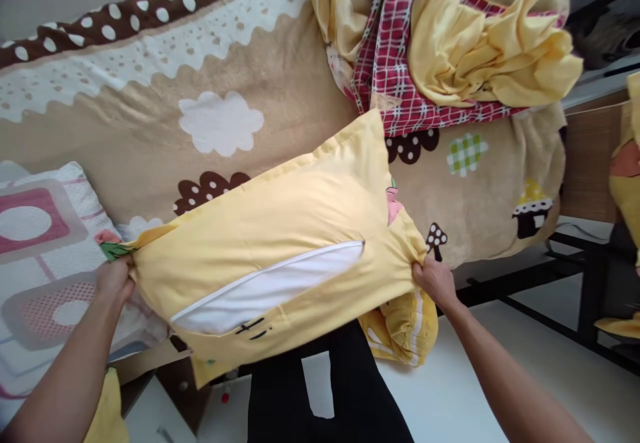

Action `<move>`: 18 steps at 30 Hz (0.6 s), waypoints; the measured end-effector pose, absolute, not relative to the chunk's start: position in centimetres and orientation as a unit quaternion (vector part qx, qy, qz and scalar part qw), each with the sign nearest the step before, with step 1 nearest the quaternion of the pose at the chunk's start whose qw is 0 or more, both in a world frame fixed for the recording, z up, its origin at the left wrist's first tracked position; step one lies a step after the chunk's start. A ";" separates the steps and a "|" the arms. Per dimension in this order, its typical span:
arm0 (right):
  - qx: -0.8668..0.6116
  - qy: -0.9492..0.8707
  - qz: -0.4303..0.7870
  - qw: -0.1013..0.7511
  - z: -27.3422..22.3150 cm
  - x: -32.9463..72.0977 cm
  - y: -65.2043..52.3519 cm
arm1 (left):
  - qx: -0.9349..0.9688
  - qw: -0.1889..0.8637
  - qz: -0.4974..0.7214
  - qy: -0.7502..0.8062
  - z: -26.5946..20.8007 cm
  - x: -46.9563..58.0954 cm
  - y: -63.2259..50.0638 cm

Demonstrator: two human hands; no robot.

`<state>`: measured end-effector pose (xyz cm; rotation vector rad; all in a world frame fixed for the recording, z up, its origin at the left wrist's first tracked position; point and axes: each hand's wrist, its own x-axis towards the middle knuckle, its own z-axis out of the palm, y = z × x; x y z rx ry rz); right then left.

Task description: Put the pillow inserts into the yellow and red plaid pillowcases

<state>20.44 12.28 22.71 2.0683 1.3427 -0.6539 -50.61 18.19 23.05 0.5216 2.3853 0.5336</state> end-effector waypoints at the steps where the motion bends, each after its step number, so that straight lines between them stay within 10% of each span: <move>1: 0.766 0.504 -0.275 0.290 22.2 20.4 12.5 | 0.164 0.356 0.211 0.895 23.1 -50.1 17.6; 6: 0.807 0.435 -0.320 0.238 20.6 19.2 13.3 | 0.086 0.477 0.231 0.843 23.3 -48.0 15.5; 18: 0.707 0.596 -0.135 0.356 25.3 19.5 9.6 | 0.312 0.085 0.114 0.939 26.0 -48.4 18.4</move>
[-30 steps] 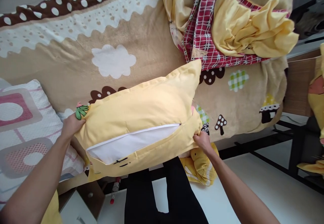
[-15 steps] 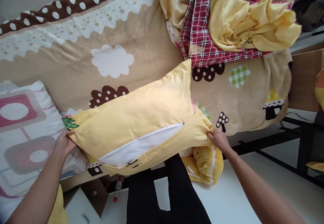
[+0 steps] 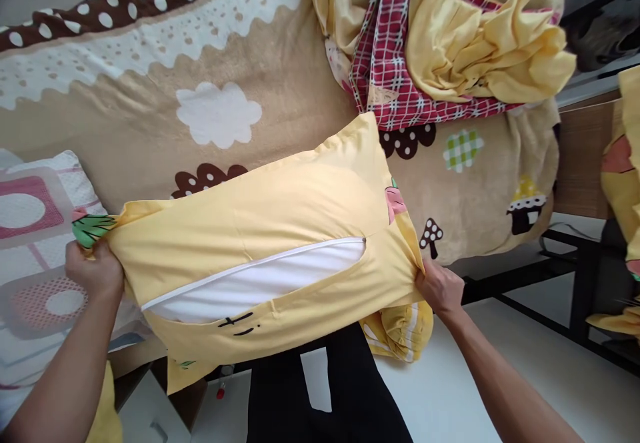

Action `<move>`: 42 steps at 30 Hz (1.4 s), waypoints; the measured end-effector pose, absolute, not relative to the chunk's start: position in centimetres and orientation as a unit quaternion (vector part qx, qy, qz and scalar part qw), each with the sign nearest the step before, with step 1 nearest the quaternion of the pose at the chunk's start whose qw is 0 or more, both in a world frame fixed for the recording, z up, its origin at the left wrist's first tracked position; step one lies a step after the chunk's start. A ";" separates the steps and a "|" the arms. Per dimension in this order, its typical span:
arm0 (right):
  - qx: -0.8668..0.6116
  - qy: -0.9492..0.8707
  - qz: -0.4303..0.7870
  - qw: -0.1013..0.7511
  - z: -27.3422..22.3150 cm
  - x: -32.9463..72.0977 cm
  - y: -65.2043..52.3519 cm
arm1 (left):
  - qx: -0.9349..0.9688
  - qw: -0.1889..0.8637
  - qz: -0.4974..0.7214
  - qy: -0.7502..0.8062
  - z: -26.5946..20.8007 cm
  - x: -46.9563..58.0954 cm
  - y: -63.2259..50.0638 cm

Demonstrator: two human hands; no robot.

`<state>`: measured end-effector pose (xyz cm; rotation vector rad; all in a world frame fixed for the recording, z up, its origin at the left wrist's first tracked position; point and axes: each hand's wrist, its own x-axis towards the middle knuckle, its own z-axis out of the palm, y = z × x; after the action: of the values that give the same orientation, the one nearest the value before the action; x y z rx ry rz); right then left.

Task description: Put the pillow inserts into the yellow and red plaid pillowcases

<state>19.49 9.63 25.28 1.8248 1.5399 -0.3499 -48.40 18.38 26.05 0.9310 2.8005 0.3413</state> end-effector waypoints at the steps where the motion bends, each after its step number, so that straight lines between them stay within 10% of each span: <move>1: 0.703 0.600 -0.141 0.354 25.1 19.4 9.3 | 0.294 0.068 0.103 0.948 26.0 -48.5 18.7; 8: 0.755 0.520 -0.279 0.285 22.2 16.8 10.0 | 0.266 0.102 0.050 0.957 24.7 -49.5 19.1; 14: 0.754 0.593 -0.245 -0.141 27.0 7.8 14.8 | 0.569 0.243 0.115 0.777 29.0 -42.9 12.4; 25: 0.690 0.696 -0.181 0.085 27.0 1.9 21.5 | 0.348 0.171 0.060 0.920 25.4 -38.2 7.2; 33: 0.612 0.782 -0.108 0.043 35.6 4.7 21.0 | 0.629 0.093 0.170 0.753 36.9 -41.1 6.5; 42: 0.573 0.814 -0.084 0.051 36.9 5.3 21.4 | 0.675 0.071 0.202 0.706 38.0 -40.4 6.2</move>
<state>5.30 21.44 36.87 1.7437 2.4769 -0.2550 -40.42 6.20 37.99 2.0301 2.1226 0.6065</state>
